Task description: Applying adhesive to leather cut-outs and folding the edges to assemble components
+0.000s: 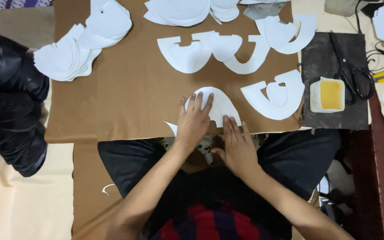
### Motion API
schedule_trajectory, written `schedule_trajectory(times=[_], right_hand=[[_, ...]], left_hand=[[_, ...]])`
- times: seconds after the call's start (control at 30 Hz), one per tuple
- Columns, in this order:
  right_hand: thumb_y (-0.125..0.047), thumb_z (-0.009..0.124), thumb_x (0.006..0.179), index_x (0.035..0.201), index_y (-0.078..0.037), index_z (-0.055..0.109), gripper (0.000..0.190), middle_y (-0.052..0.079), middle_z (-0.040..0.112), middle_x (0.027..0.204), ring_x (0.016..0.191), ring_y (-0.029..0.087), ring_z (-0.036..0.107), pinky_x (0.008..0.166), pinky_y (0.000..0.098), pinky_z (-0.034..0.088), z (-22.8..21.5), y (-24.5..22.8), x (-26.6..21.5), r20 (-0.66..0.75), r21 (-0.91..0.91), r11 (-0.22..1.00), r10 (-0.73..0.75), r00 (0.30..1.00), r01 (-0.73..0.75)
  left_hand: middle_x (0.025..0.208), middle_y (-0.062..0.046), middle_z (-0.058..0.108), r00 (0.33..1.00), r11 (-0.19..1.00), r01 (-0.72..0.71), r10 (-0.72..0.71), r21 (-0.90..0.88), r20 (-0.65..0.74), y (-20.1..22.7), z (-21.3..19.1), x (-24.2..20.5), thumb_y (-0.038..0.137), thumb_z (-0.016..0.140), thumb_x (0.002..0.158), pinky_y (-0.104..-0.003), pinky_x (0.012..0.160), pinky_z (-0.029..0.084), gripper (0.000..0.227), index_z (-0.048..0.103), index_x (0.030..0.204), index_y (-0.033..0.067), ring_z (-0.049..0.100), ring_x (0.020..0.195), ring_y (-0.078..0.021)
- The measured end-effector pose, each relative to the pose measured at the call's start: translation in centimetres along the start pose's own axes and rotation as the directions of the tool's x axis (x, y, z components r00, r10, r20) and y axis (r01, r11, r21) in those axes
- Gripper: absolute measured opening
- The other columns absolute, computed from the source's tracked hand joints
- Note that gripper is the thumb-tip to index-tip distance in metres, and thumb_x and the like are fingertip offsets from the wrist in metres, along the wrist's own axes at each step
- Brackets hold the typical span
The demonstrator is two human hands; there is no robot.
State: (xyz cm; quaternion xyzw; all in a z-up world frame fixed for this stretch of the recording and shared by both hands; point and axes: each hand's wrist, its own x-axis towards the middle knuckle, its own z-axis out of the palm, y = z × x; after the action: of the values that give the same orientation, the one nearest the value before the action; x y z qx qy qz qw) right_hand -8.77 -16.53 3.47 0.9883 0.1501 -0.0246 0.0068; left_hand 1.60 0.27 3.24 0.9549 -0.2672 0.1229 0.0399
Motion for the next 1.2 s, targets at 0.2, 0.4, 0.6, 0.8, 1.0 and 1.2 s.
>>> schedule_trajectory(times=[0.2,0.4,0.6,0.8,1.0,1.2], right_hand=[[-0.064,0.052,0.09,0.165,-0.009,0.015,0.101,0.027,0.034,0.159,0.149,0.038,0.032,0.123,0.0522,0.019,-1.4,-1.0,-0.1,0.013,-0.144,0.986,-0.079,0.997,0.08],[-0.054,0.063,0.091,0.144,-0.004,0.048,0.075,0.018,0.066,0.13,0.118,0.03,0.066,0.106,0.0465,0.04,-3.0,2.2,2.3,-0.105,0.336,0.941,0.006,0.994,0.03],[-0.017,0.042,0.108,0.154,-0.002,0.026,0.051,0.017,0.071,0.122,0.107,0.029,0.071,0.099,0.0473,0.052,-4.7,3.9,2.7,-0.182,0.917,0.399,0.418,0.89,0.0],[-0.019,0.044,0.11,0.148,-0.002,0.035,0.043,0.011,0.073,0.103,0.089,0.023,0.073,0.087,0.0435,0.056,-0.9,5.0,4.2,-0.172,0.918,0.392,0.539,0.825,-0.064],[-0.029,0.051,0.108,0.137,0.001,0.054,0.042,0.011,0.069,0.108,0.102,0.03,0.067,0.095,0.0439,0.052,-0.2,4.1,4.9,-0.222,0.731,0.651,0.514,0.829,-0.208],[-0.024,0.057,0.101,0.13,0.003,0.061,0.04,0.015,0.068,0.117,0.108,0.032,0.062,0.1,0.0432,0.048,2.4,3.8,4.7,-0.441,0.581,0.806,0.43,0.787,-0.115]], left_hand=[[0.109,-0.009,0.057,0.998,0.987,0.024,-0.034,-0.16,-0.056,-1.4,0.3,3.1,0.018,0.07,0.082,-0.046,0.09,0.043,0.035,0.075,0.116,0.0217,0.056,0.103,-0.0282],[0.105,-0.011,0.054,0.99,0.943,0.107,-0.07,-0.315,0.125,-2.8,4.1,6.6,0.021,0.082,0.079,-0.04,0.085,0.047,0.036,0.062,0.108,0.0108,0.059,0.105,-0.0309],[0.109,-0.012,0.072,0.962,0.842,0.162,-0.02,-0.514,0.271,-3.4,-4.9,8.5,0.025,0.079,0.084,-0.049,0.102,0.045,0.027,0.075,0.107,0.012,0.068,0.108,-0.0324],[0.112,-0.014,0.064,0.712,-0.29,0.404,-0.496,-0.868,0.497,-8.3,-2.5,6.9,0.016,0.071,0.095,-0.037,0.085,0.058,0.05,0.054,0.137,-0.0048,0.066,0.101,-0.0259],[0.136,-0.028,0.054,0.656,-0.656,0.139,-0.5,-0.742,0.565,-6.7,-0.8,9.5,-0.011,0.068,0.088,-0.059,0.097,0.056,0.07,0.034,0.149,-0.0044,0.065,0.113,-0.0474],[0.139,-0.016,0.062,0.684,-0.669,0.106,-0.488,-0.736,0.542,-6.7,-4.1,15.2,-0.004,0.066,0.085,-0.045,0.094,0.062,0.063,0.042,0.143,0.0075,0.07,0.107,-0.0431]])
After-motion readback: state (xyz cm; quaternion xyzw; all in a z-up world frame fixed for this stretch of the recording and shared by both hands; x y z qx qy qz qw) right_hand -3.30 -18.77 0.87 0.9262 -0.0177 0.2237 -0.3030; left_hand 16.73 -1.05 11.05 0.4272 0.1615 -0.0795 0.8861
